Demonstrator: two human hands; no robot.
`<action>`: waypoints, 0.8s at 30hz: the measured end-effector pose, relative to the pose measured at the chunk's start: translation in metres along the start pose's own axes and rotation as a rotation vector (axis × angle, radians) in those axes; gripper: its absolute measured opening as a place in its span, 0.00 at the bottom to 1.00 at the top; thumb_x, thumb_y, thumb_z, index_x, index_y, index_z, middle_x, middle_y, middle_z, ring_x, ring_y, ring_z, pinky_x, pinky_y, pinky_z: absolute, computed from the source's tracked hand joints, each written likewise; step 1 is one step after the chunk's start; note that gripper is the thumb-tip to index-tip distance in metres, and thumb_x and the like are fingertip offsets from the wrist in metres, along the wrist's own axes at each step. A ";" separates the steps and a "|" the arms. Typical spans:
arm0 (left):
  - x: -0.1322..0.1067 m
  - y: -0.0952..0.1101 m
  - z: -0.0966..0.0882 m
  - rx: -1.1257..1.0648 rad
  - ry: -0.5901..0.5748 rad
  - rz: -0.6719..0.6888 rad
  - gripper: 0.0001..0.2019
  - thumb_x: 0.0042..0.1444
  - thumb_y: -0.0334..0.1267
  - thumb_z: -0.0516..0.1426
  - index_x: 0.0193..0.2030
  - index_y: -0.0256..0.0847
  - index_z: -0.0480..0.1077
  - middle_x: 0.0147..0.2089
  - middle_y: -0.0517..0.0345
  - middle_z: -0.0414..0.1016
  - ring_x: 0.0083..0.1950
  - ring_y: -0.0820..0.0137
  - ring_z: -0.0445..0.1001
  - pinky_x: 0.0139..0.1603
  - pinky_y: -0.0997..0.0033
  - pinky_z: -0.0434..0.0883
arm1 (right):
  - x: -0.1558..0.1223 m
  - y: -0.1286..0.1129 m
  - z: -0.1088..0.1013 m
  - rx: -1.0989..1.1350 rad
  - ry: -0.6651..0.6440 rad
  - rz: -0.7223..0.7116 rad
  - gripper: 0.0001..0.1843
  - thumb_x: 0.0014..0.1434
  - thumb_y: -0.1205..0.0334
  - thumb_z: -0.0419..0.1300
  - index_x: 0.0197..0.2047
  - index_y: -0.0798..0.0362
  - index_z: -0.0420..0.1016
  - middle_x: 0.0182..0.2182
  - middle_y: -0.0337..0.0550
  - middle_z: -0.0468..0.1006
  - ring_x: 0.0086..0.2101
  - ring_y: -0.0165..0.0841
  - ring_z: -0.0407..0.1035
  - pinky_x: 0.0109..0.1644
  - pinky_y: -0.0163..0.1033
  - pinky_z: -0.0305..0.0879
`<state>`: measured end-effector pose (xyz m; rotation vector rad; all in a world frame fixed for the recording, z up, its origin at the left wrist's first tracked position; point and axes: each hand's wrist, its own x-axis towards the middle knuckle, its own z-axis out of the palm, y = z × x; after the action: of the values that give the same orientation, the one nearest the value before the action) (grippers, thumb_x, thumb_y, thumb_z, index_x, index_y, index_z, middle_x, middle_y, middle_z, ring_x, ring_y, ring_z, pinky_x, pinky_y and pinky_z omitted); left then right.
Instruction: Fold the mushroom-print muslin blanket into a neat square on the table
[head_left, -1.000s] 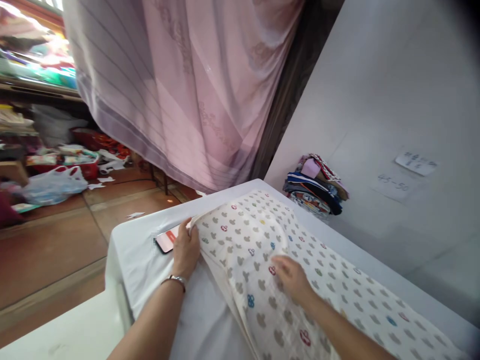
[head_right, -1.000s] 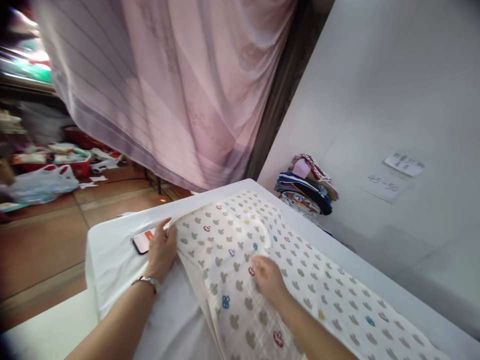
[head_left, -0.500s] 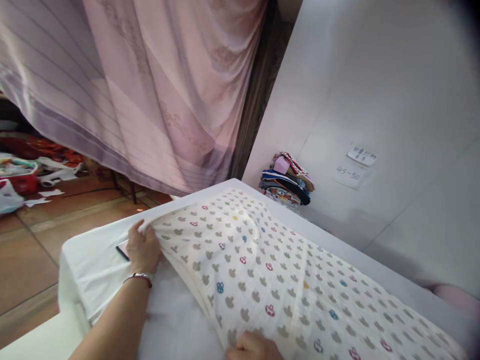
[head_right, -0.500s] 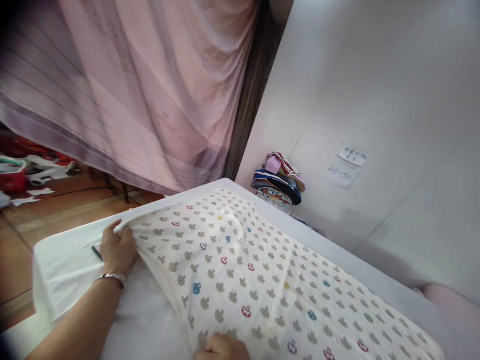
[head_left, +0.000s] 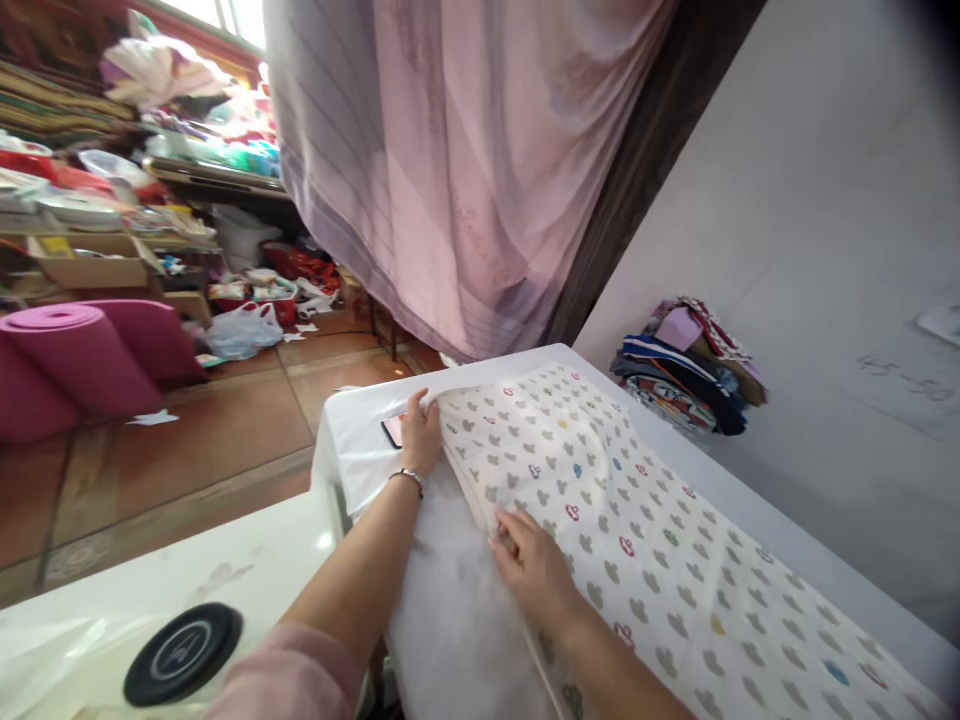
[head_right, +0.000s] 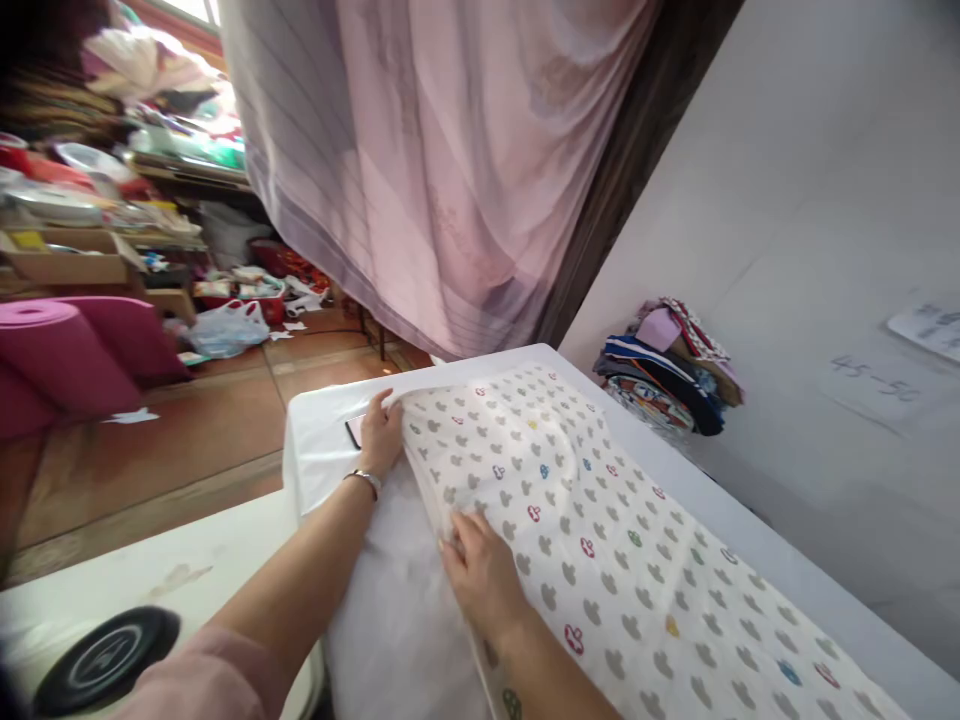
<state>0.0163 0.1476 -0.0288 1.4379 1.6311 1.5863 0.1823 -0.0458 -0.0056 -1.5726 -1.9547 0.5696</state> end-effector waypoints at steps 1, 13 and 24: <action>-0.001 -0.001 0.000 -0.009 -0.004 0.003 0.19 0.55 0.38 0.48 0.53 0.36 0.62 0.23 0.64 0.63 0.25 0.73 0.62 0.32 0.73 0.62 | 0.010 0.000 0.005 -0.032 0.008 -0.004 0.13 0.56 0.64 0.51 0.45 0.49 0.68 0.33 0.40 0.69 0.32 0.32 0.64 0.38 0.36 0.61; -0.002 -0.006 0.002 -0.105 -0.035 -0.025 0.18 0.56 0.38 0.48 0.54 0.38 0.61 0.24 0.63 0.64 0.25 0.74 0.62 0.31 0.73 0.61 | 0.066 -0.003 0.029 -0.518 0.045 -0.012 0.07 0.56 0.61 0.54 0.32 0.52 0.72 0.35 0.48 0.68 0.39 0.39 0.63 0.39 0.39 0.60; -0.002 0.000 -0.001 -0.137 -0.017 -0.057 0.17 0.56 0.36 0.49 0.53 0.37 0.62 0.23 0.63 0.63 0.24 0.74 0.60 0.30 0.73 0.60 | 0.081 -0.003 0.034 -0.212 -0.008 -0.024 0.09 0.55 0.68 0.50 0.27 0.52 0.69 0.27 0.38 0.68 0.29 0.29 0.64 0.35 0.32 0.57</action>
<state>0.0167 0.1455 -0.0292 1.3199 1.5092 1.6159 0.1456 0.0332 -0.0166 -1.6717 -2.0941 0.3693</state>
